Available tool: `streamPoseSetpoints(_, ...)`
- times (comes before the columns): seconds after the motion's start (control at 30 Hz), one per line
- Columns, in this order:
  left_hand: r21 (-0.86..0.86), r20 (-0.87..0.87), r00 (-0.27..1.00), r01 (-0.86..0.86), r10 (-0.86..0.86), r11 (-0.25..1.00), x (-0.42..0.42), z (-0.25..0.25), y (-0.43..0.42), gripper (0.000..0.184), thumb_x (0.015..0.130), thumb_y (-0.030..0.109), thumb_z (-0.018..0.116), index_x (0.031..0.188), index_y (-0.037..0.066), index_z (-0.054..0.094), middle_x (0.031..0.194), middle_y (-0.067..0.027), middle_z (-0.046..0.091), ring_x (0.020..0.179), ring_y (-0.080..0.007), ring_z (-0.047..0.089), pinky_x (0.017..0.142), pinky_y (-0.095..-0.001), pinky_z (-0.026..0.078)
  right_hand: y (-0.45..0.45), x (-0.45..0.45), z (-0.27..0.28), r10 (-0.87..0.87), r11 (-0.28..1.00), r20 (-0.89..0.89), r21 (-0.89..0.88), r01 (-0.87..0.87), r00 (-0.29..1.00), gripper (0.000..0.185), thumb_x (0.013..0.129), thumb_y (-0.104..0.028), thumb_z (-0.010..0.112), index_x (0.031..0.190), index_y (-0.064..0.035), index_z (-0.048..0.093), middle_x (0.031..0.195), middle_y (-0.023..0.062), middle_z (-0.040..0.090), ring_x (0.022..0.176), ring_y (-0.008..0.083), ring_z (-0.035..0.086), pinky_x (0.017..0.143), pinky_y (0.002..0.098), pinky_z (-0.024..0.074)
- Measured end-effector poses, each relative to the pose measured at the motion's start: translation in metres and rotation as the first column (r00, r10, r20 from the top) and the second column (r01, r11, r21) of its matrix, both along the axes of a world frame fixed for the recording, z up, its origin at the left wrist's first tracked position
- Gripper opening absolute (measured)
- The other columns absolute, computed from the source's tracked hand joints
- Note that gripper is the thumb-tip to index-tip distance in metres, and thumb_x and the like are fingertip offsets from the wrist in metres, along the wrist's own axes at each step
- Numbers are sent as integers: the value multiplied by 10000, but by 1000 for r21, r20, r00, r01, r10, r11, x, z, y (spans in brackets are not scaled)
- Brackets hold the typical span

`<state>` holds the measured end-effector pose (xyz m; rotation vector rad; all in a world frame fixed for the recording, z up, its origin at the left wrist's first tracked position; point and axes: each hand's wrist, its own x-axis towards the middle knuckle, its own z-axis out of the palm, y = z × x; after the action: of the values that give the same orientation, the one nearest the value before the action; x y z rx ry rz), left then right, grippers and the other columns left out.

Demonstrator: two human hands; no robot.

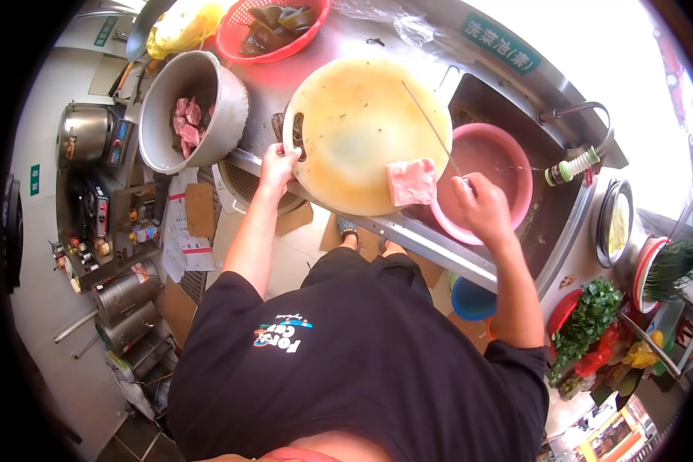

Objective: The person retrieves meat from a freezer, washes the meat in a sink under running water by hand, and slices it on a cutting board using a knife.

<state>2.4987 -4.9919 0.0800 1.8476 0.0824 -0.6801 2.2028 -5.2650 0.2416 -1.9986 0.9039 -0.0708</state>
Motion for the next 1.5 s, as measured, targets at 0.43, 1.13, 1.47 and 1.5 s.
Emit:
streamPoseSetpoints(0.43,502,453,486,553,-747,665,-146,62,-126,448,753,283,765,1073,24,587,1131,-205,573,1096,-353,540,955,-444,422,-3,-16,-11,-244,967,86,98,235,966,235,934,-228,632,923,7,625,641,37,569,497,94,540,470,268,440)
streamPoseSetpoints(1.13,-622,10,974,-170,225,764,-48,195,73,402,832,-65,643,1189,-10,467,1127,-120,593,1022,-218,614,912,-364,516,143,58,-97,486,848,206,-345,-402,849,501,864,-63,601,1343,-194,537,902,122,613,777,328,619,673,411,505)
streamPoseSetpoints(1.47,-674,-73,983,-174,170,718,-23,184,93,375,844,-51,646,1173,4,475,1129,-112,602,1020,-204,618,922,-363,513,140,139,-132,204,887,123,-443,-130,971,429,908,-159,560,1336,-179,531,889,170,601,783,362,607,669,462,498)
streamPoseSetpoints(1.5,-680,-76,984,-169,160,713,-22,183,90,375,844,-51,646,1173,4,475,1129,-112,602,1020,-204,618,922,-363,513,122,139,-131,119,882,93,-468,-62,989,428,914,-171,558,1341,-175,526,887,181,602,783,368,606,676,473,495)
